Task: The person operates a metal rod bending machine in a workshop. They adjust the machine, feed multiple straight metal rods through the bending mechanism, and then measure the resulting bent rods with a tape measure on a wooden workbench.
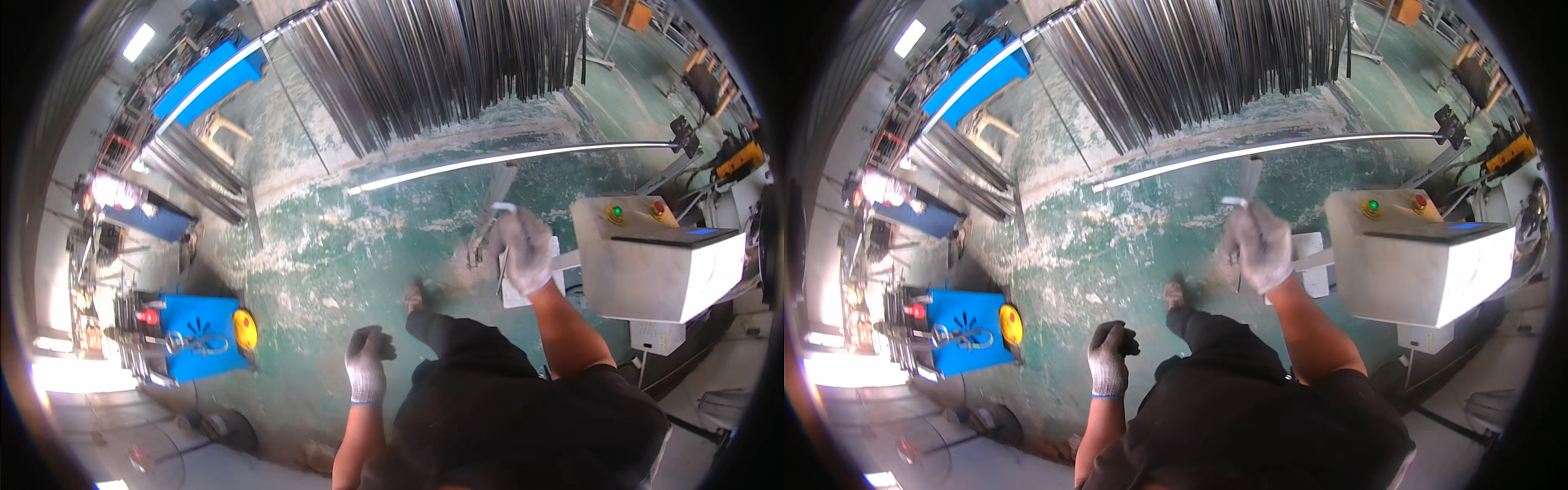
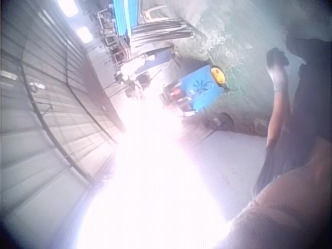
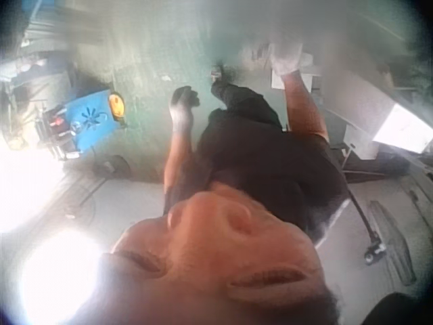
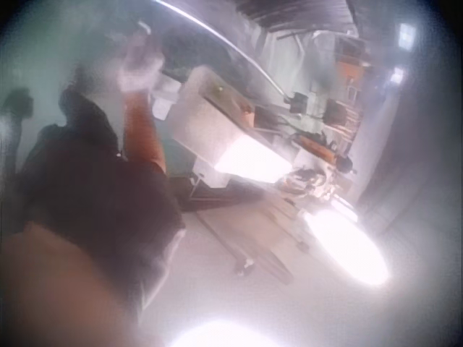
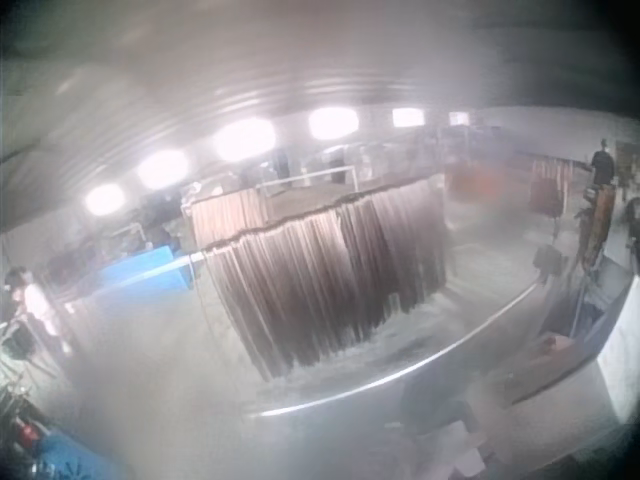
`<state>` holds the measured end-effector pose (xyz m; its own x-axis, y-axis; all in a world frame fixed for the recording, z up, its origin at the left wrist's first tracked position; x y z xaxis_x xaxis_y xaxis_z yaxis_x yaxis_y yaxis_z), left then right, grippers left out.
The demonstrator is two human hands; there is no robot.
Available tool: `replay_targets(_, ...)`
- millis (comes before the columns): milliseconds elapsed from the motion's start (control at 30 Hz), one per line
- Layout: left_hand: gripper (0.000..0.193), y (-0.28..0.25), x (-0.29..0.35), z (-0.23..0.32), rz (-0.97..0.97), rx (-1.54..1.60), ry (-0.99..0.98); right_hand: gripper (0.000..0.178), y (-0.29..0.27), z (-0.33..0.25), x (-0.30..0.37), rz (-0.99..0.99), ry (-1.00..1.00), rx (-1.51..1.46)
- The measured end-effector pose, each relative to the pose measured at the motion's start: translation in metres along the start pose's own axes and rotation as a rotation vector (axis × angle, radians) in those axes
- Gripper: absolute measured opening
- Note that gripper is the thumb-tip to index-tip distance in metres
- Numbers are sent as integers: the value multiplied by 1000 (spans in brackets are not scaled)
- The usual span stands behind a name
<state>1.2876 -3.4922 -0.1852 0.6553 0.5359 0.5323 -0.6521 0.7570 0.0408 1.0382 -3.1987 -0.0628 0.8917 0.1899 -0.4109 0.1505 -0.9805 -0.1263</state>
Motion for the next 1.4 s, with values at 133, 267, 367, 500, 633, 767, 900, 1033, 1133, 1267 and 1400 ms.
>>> replay_targets(133,24,-44,-83,29,-10,-193,3,47,26,42,-97,372,105,25)
replay_targets(267,18,-77,-136,85,-61,-187,-75,38,69,87,-144,367,-17,716)
replay_targets(367,22,-117,-203,98,17,-149,-51,32,91,71,-155,364,-61,955)
replay_targets(500,18,-126,-294,109,42,-71,-284,34,94,68,-156,381,121,1006)
replay_targets(633,26,-70,-428,111,-481,-645,165,33,97,58,-150,506,226,1116)
replay_targets(767,27,18,-492,176,-775,-689,96,28,100,66,-136,720,297,1022)
replay_targets(900,20,113,-530,251,-893,-741,-11,20,123,65,-117,890,351,969)
replay_targets(1033,13,198,-552,286,-1056,-785,28,25,134,63,-119,937,404,936)
replay_targets(1133,10,260,-548,269,-1174,-828,13,25,134,62,-123,1001,515,859)
replay_targets(1267,13,313,-512,227,-1342,-956,-148,21,135,54,-134,1013,534,830)
replay_targets(1400,24,377,-455,231,-1867,-1217,406,20,136,61,-133,1015,678,913)
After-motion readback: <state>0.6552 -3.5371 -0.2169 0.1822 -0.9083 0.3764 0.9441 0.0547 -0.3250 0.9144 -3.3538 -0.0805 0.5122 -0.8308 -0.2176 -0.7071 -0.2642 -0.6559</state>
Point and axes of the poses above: each hand's wrist, its own x-axis away from the middle knuckle, its own y-axis out of the palm, z = x × y, the point moved 7 cm from there along -x, towards the middle knuckle, and after that the axes turned 4 degrees about -y, right-handed, at the moved point
